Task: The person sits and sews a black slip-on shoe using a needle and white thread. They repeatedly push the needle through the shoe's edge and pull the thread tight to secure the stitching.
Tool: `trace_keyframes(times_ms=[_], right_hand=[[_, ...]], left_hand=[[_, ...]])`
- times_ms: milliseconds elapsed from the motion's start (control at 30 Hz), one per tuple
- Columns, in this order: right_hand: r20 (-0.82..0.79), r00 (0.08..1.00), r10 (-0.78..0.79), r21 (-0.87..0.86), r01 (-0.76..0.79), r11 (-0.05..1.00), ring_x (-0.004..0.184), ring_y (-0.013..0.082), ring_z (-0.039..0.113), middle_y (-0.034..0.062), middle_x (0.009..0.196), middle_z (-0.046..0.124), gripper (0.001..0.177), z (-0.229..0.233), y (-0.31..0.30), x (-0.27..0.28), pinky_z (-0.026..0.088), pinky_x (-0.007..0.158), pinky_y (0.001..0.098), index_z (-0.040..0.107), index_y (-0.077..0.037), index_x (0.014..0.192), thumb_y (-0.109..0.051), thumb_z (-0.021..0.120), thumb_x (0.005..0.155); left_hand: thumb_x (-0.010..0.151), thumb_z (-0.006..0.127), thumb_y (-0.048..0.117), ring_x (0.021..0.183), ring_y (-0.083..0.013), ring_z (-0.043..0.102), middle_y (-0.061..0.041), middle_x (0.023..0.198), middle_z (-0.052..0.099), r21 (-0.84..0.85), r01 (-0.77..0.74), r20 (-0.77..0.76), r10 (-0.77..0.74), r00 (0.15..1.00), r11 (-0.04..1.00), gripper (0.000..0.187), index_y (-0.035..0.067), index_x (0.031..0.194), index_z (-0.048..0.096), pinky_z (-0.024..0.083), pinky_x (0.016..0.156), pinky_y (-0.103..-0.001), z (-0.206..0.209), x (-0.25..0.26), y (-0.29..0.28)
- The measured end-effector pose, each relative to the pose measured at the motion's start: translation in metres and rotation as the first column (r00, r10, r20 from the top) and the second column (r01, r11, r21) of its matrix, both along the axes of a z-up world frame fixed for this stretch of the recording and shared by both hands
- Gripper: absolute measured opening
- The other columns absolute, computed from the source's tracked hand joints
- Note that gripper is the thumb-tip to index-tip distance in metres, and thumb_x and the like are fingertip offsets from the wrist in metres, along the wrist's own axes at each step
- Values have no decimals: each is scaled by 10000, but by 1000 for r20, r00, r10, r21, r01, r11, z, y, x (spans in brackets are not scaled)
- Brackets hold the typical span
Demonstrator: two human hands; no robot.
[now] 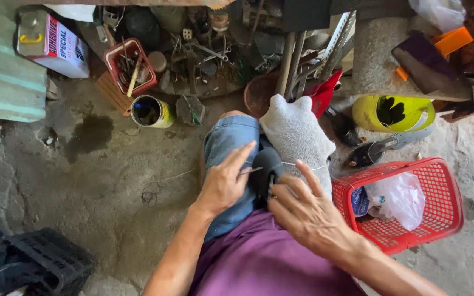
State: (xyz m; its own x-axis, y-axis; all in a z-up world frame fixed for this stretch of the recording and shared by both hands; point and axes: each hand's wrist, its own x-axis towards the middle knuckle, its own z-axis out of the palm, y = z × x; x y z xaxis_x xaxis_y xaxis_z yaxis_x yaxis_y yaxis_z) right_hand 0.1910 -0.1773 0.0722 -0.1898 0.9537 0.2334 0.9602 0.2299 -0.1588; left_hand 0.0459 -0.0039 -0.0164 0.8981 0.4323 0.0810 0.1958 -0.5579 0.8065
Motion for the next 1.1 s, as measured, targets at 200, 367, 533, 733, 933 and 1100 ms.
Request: trace_keyframes(times_ms=[200,367,533,733,933,1100], right_hand=[[109,994,-26,-23,29,999,1309,386,560,88,977,594,177,5,-28,40,307,1174,680,542,-86,874,62,514,966],[-2,1000,4,-24,-4,1000,1399,437,476,90,1065,633,120,-20,-35,46,264,1182,695,531,-130,880,-34,591,921],[-55,998,-22,-35,20,999,1416,413,477,45,1091,685,166,-50,-37,53,250,1177,703,573,-165,820,-272,631,932],[-181,983,3,52,7,999,1437,478,455,80,1004,605,160,-60,-27,56,316,1171,638,566,-156,785,-243,645,893],[-256,966,35,51,-22,998,1451,439,461,73,987,620,187,-64,-23,61,306,1179,606,589,-150,771,-266,649,906],[-301,953,23,98,7,995,1435,430,492,64,1005,649,197,-69,-26,63,309,1182,600,605,-167,767,-288,651,915]], left_hand=[[971,590,182,997,-347,736,-95,1192,763,148,8,-157,16,988,989,326,88,1270,676,569,773,-511,-10,12,-7],[983,625,225,867,-299,748,-7,943,796,-57,-46,-193,34,981,997,123,206,1071,708,577,719,-430,7,16,-8],[972,589,202,990,-278,760,35,997,813,-153,-63,-304,14,953,986,263,362,1129,728,608,826,-433,12,18,-13],[973,518,85,1015,-351,743,-74,1042,804,-250,18,-312,-99,945,968,337,226,1128,783,601,859,-436,8,17,-20],[956,509,56,1082,-364,715,-83,1106,799,-362,20,-342,-153,927,932,374,192,1171,783,584,928,-470,-9,14,-18],[926,553,121,995,-411,729,-165,1035,770,-115,65,-526,-116,843,991,352,186,1258,653,575,913,-556,-2,21,-23]])
